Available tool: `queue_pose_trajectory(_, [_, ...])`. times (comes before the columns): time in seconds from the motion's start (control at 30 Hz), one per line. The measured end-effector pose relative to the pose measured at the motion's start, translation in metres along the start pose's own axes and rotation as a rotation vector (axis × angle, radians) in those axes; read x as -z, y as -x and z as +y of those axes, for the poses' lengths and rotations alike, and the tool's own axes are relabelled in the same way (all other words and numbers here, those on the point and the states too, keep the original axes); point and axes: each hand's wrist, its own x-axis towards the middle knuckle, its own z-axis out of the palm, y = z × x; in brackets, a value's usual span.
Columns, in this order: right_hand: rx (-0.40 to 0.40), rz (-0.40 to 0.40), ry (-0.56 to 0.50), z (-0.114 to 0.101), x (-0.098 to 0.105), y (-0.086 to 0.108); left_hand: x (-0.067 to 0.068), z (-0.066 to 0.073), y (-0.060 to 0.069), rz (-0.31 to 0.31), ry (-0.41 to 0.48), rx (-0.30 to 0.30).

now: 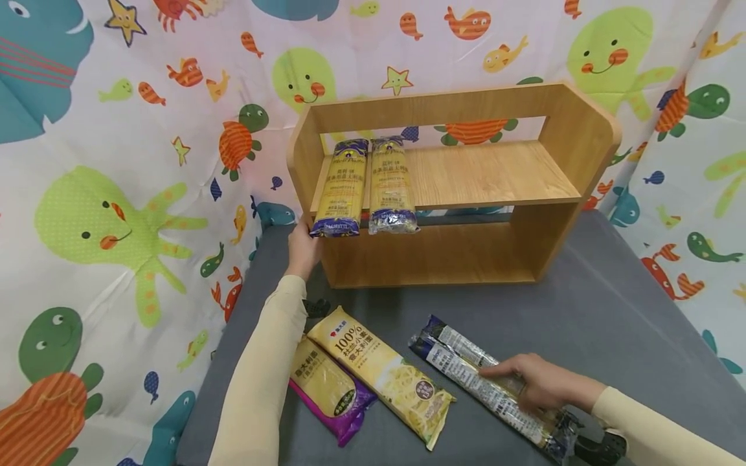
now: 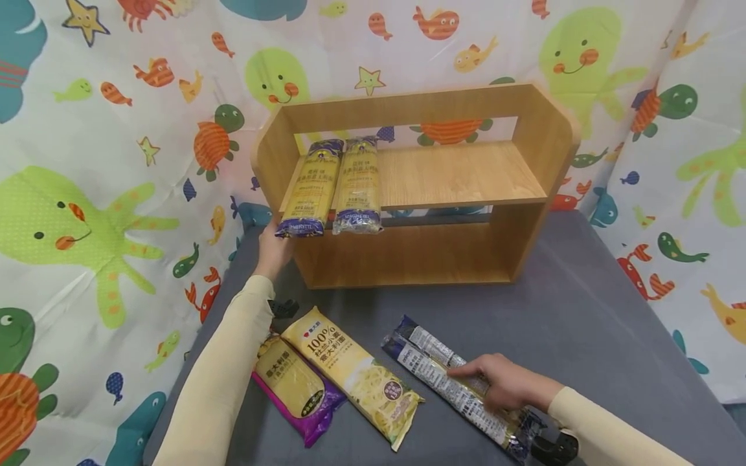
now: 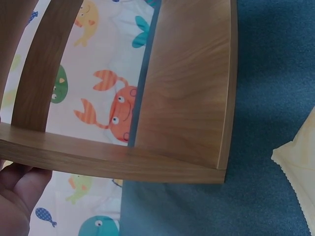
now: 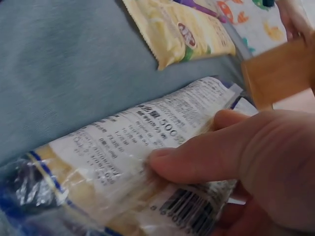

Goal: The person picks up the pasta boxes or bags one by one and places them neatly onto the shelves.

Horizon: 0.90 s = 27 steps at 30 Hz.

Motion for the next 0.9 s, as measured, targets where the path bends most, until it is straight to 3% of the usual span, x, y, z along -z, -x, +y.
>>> queue_pose_trajectory(0.27, [-0.013, 0.105, -0.192, 0.030, 0.005, 0.053, 0.000, -0.001, -0.002, -0.001, -0.011, -0.004])
queue_pose_trajectory(0.47, [0.074, 0.176, -0.367, 0.036, 0.024, 0.094, 0.001, 0.001, -0.001, 0.004, -0.015, -0.012])
queue_pose_trajectory(0.57, [0.092, 0.227, -0.402, 0.024, 0.041, 0.109, 0.002, 0.003, -0.001, 0.018, -0.015, -0.023])
queue_pose_trajectory(0.7, [0.069, 0.320, -0.345, -0.006, 0.071, 0.122, 0.003, 0.004, -0.001, 0.025, -0.010, -0.022])
queue_pose_trajectory(0.8, [0.015, 0.423, -0.270, -0.035, 0.095, 0.123, 0.002, 0.003, 0.000, 0.016, -0.010, -0.014])
queue_pose_trajectory(0.9, [-0.036, 0.465, -0.312, -0.061, 0.123, 0.118, 0.000, 0.001, 0.002, 0.009, -0.008, -0.010])
